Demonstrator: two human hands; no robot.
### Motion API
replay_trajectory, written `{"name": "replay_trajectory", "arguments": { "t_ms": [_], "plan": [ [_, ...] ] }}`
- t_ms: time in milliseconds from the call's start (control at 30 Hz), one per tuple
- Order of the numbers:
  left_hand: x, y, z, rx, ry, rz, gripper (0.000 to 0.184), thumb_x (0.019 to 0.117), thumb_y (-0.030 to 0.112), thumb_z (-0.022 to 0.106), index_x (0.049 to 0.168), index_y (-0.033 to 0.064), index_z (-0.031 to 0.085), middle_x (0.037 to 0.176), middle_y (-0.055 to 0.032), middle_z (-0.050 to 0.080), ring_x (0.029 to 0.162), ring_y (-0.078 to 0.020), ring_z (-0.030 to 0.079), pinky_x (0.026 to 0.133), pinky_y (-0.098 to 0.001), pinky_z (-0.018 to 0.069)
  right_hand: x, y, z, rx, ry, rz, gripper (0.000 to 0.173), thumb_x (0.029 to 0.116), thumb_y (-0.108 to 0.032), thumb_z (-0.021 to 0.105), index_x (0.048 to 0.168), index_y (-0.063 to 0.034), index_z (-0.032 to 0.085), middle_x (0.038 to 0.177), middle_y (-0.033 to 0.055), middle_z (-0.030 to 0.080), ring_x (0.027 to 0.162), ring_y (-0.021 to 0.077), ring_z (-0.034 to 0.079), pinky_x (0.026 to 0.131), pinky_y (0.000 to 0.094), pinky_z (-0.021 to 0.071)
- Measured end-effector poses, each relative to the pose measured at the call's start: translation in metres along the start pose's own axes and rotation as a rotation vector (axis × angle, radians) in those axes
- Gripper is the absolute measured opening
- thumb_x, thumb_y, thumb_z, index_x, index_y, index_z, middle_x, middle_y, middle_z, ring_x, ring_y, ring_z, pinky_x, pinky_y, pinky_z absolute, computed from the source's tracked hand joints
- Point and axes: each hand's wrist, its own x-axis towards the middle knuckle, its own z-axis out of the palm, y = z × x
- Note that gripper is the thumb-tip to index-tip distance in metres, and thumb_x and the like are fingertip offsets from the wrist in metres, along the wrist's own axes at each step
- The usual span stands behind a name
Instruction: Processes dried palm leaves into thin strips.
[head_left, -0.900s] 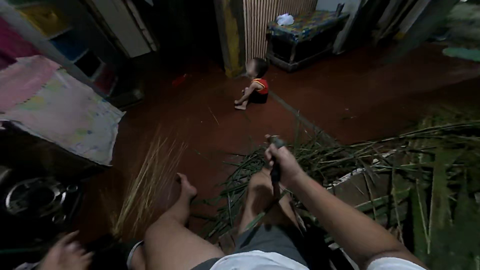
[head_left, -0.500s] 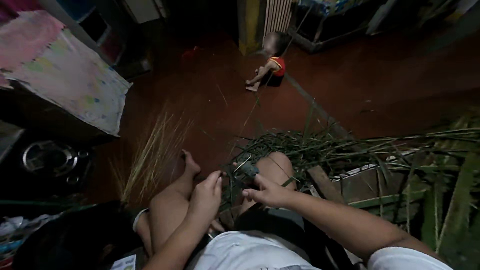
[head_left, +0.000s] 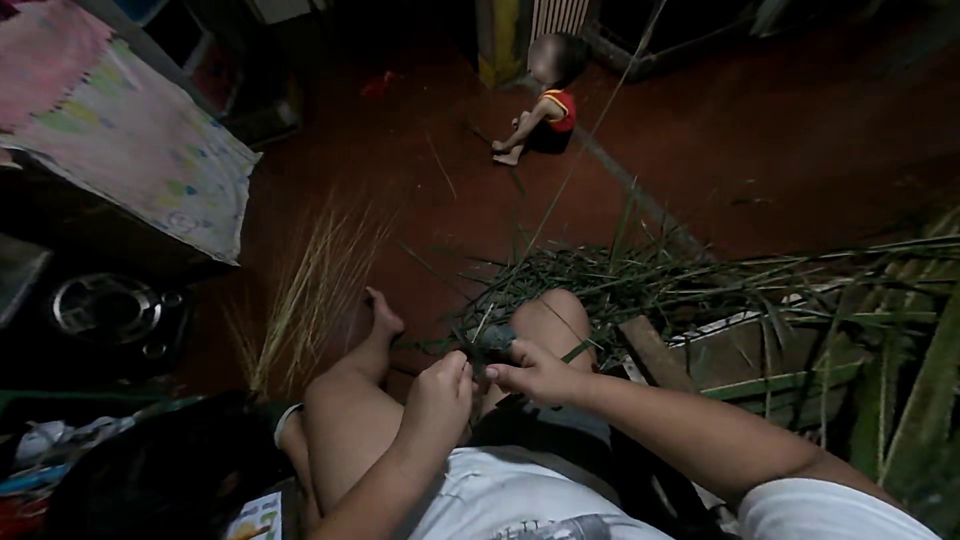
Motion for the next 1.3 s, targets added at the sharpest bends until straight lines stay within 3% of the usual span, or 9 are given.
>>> {"name": "replay_trajectory", "arguments": {
  "t_ms": [100, 233, 467, 600, 733, 867, 967, 1167, 1300],
  "plan": [
    [0.0, -0.003, 0.001, 0.013, 0.021, 0.05, 0.028, 0.1065, 0.018, 0.048, 0.095, 0.0007, 0.066, 0.076, -0.0063, 0.068, 0.068, -0.0141, 0.067, 0.067, -0.0313, 0.0573, 0.001, -0.006, -0.005, 0.08, 0.038, -0.009, 0.013, 0.1024, -0.014, 0.057, 0.112, -0.0054, 0.06, 0.08, -0.0104, 0.061, 0.063, -0.0039, 0.054, 0.06, 0.0157, 0.0474],
    [-0.002, -0.011, 0.0, 0.007, -0.05, 0.01, 0.032, 0.1089, 0.023, 0.046, 0.12, 0.005, 0.07, 0.082, -0.0058, 0.07, 0.068, -0.0143, 0.067, 0.069, -0.0326, 0.0581, 0.005, -0.026, -0.029, 0.159, 0.296, 0.05, 0.012, 0.0996, -0.014, 0.057, 0.111, -0.0113, 0.057, 0.069, -0.01, 0.058, 0.056, -0.0003, 0.053, 0.056, 0.0173, 0.0479],
    [-0.007, -0.02, -0.004, 0.017, -0.172, -0.087, 0.032, 0.1097, 0.025, 0.046, 0.123, 0.008, 0.069, 0.083, -0.0052, 0.069, 0.07, -0.0147, 0.066, 0.071, -0.0345, 0.0576, 0.012, -0.028, -0.081, 0.285, 0.577, 0.058, 0.032, 0.1076, -0.02, 0.046, 0.139, -0.0152, 0.053, 0.067, -0.0032, 0.05, 0.051, 0.0048, 0.05, 0.051, 0.0197, 0.0489],
    [-0.007, -0.02, -0.001, 0.014, -0.227, -0.13, 0.032, 0.11, 0.025, 0.045, 0.126, 0.0086, 0.068, 0.085, -0.0051, 0.07, 0.071, -0.0148, 0.067, 0.072, -0.034, 0.0575, 0.013, -0.022, -0.062, 0.279, 0.548, 0.106, 0.035, 0.1075, -0.018, 0.047, 0.143, -0.017, 0.049, 0.069, -0.0024, 0.051, 0.054, 0.0066, 0.052, 0.054, 0.0219, 0.0498],
    [-0.002, -0.016, 0.004, 0.025, -0.162, -0.107, 0.034, 0.1098, 0.022, 0.045, 0.13, 0.0058, 0.066, 0.089, -0.0092, 0.072, 0.076, -0.0191, 0.069, 0.077, -0.0386, 0.0589, 0.008, -0.019, -0.022, 0.13, 0.287, 0.219, 0.022, 0.1034, -0.016, 0.055, 0.122, -0.0058, 0.049, 0.076, -0.0049, 0.056, 0.06, 0.0036, 0.054, 0.059, 0.0209, 0.0501],
    [0.003, 0.002, 0.004, 0.119, -0.116, -0.161, 0.023, 0.1053, 0.011, 0.047, 0.106, -0.0041, 0.064, 0.091, -0.0178, 0.068, 0.083, -0.0284, 0.069, 0.08, -0.0442, 0.0569, 0.005, 0.007, 0.003, -0.031, -0.01, 0.195, 0.024, 0.1039, -0.02, 0.056, 0.118, -0.0014, 0.056, 0.083, -0.0026, 0.06, 0.062, 0.0014, 0.053, 0.06, 0.0203, 0.0479],
    [0.003, 0.011, 0.008, 0.222, -0.114, -0.154, 0.021, 0.1042, 0.007, 0.049, 0.107, -0.0066, 0.064, 0.1, -0.0218, 0.069, 0.092, -0.0335, 0.071, 0.085, -0.0463, 0.0573, 0.005, 0.01, 0.007, -0.034, 0.001, 0.212, 0.018, 0.1041, -0.02, 0.056, 0.11, -0.0027, 0.057, 0.077, -0.0043, 0.057, 0.06, 0.0004, 0.052, 0.058, 0.0184, 0.0463],
    [-0.004, -0.006, 0.031, 0.386, 0.292, 0.228, 0.006, 0.0903, -0.004, 0.06, 0.093, -0.0067, 0.066, 0.081, -0.0199, 0.069, 0.072, -0.0324, 0.073, 0.064, -0.0436, 0.0614, 0.002, 0.0, 0.001, 0.113, 0.066, 0.132, 0.012, 0.1027, -0.015, 0.058, 0.111, -0.0059, 0.056, 0.078, -0.0083, 0.059, 0.061, -0.0023, 0.053, 0.059, 0.0153, 0.0468],
    [0.0, -0.008, 0.03, 0.438, 0.368, 0.299, 0.011, 0.088, -0.004, 0.061, 0.097, -0.007, 0.067, 0.084, -0.0192, 0.07, 0.074, -0.032, 0.074, 0.064, -0.0422, 0.0614, 0.002, -0.006, -0.003, 0.159, 0.069, 0.089, 0.01, 0.1022, -0.013, 0.058, 0.11, -0.0075, 0.057, 0.078, -0.0091, 0.061, 0.061, -0.0021, 0.054, 0.058, 0.0155, 0.0478]
  ]
}}
